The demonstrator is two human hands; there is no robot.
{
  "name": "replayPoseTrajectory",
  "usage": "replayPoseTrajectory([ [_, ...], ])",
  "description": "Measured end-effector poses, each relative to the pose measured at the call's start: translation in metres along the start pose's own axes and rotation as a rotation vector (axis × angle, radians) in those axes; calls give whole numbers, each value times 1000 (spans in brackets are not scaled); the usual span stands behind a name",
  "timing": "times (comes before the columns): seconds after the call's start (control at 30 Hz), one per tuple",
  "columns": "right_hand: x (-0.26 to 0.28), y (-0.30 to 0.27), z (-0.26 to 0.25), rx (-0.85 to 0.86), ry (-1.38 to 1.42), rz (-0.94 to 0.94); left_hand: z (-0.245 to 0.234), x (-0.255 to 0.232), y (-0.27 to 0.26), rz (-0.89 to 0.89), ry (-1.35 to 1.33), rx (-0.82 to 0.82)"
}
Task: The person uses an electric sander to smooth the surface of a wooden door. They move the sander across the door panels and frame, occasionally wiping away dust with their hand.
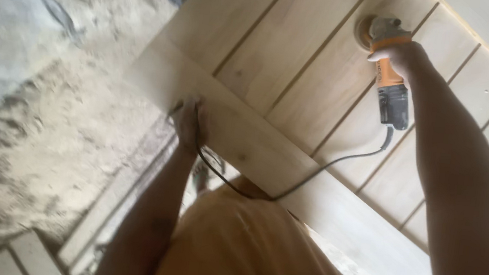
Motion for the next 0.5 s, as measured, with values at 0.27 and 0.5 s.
replayPoseTrajectory([
  [0.27, -26, 31, 0, -22, 144, 74, -1, 1, 6, -25, 39, 47],
  [0.5, -51, -18, 39, 38, 30, -7, -3, -2, 5, -26, 28, 79],
])
Point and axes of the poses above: each hand's wrist, its own y-axis towards the middle knuckle, its own z-axis out of the palm, x = y × z, the point moved 2 cm from there along y, towards the middle knuckle, and after that the axes turned 6 degrees about -y, right-handed, at the moved point
